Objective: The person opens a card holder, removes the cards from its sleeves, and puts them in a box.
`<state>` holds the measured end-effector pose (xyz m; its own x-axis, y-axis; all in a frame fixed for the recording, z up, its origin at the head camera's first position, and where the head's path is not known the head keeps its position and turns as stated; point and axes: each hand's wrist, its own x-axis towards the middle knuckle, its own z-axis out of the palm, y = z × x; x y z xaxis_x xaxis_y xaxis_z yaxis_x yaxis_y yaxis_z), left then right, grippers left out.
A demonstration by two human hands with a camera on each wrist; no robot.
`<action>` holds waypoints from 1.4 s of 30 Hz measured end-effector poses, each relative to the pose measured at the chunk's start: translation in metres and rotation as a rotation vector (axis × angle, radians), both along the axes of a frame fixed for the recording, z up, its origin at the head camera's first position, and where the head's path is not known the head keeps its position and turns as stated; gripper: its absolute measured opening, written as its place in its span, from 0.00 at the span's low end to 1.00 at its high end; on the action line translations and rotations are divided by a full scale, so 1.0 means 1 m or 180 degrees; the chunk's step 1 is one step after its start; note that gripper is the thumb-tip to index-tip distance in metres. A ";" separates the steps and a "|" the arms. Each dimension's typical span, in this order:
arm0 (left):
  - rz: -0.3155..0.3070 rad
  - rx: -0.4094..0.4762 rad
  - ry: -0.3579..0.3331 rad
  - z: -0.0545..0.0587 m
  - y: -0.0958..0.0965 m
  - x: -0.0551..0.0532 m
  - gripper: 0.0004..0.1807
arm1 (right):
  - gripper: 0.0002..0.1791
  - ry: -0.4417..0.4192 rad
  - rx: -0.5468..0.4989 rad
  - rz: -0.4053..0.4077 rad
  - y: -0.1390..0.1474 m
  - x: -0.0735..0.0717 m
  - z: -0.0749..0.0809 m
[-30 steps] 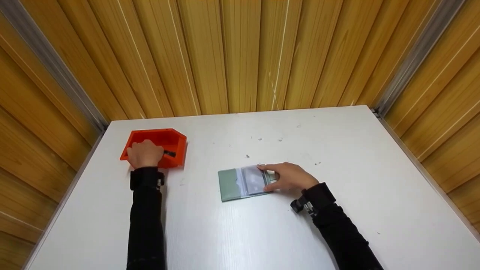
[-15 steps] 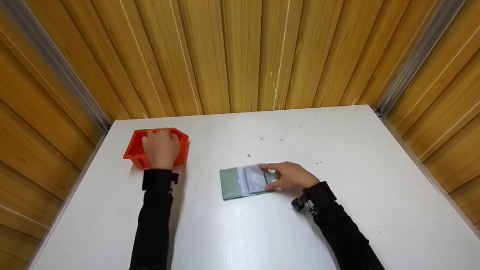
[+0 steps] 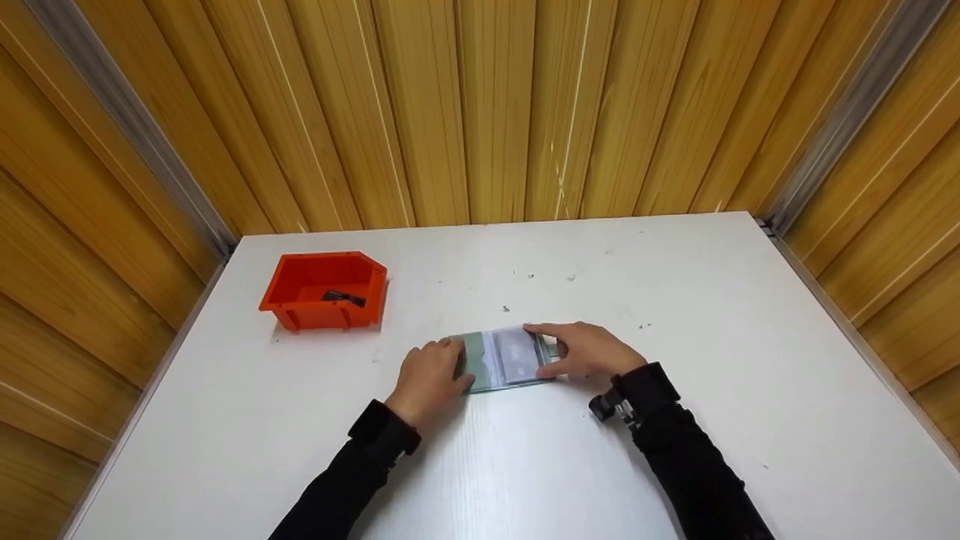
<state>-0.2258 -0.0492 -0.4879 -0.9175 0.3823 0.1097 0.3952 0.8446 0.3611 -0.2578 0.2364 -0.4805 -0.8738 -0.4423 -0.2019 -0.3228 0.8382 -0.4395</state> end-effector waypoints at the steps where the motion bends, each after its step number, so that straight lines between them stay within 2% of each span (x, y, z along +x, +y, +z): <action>1: -0.0006 -0.0008 0.0030 -0.001 0.001 0.001 0.18 | 0.44 -0.0003 0.0003 0.0001 0.001 0.000 0.001; 4: -0.0021 -0.0010 0.0004 -0.002 0.003 0.001 0.23 | 0.43 -0.0001 0.0037 0.0038 0.002 0.000 0.003; 6: -0.0011 -0.0007 -0.0100 -0.002 0.003 0.001 0.27 | 0.43 0.0002 0.0038 0.0079 0.001 0.000 0.003; 10: -0.0019 -0.0018 -0.0210 -0.001 0.001 0.000 0.28 | 0.38 0.0008 -0.0088 0.0123 -0.003 0.001 0.004; 13: -0.0052 0.0005 -0.0201 0.000 0.000 0.000 0.27 | 0.29 0.0100 -0.0317 0.0148 -0.008 0.001 0.004; 18: -0.0091 0.0052 -0.0168 0.000 -0.002 0.000 0.23 | 0.06 0.0331 -0.0736 0.0331 -0.016 0.000 0.004; 20: -0.0100 0.0065 -0.0145 0.000 -0.002 -0.001 0.21 | 0.02 0.0345 -0.0865 0.0382 -0.018 0.000 0.005; 24: -0.0102 0.0103 -0.0128 -0.001 -0.002 -0.002 0.18 | 0.04 0.0334 -0.0996 0.0391 -0.018 0.000 0.007; 29: -0.0053 0.0193 -0.0250 0.000 -0.003 -0.002 0.16 | 0.05 0.0256 -0.1057 0.0418 -0.020 0.000 0.006; 33: 0.0037 0.0299 -0.0321 0.003 -0.002 -0.003 0.14 | 0.13 0.0061 -0.1115 0.0473 -0.024 0.004 0.005; 37: 0.0144 0.0447 -0.0333 0.002 -0.001 -0.005 0.19 | 0.20 -0.0075 -0.0772 0.0675 -0.032 0.011 0.005; 39: 0.0176 0.0475 -0.0244 0.001 0.000 -0.006 0.19 | 0.21 -0.0052 -0.0536 0.0783 -0.037 0.014 0.004; 42: 0.0184 0.0408 -0.0015 -0.002 0.000 -0.006 0.18 | 0.22 0.0037 -0.0297 0.0798 -0.042 0.016 0.002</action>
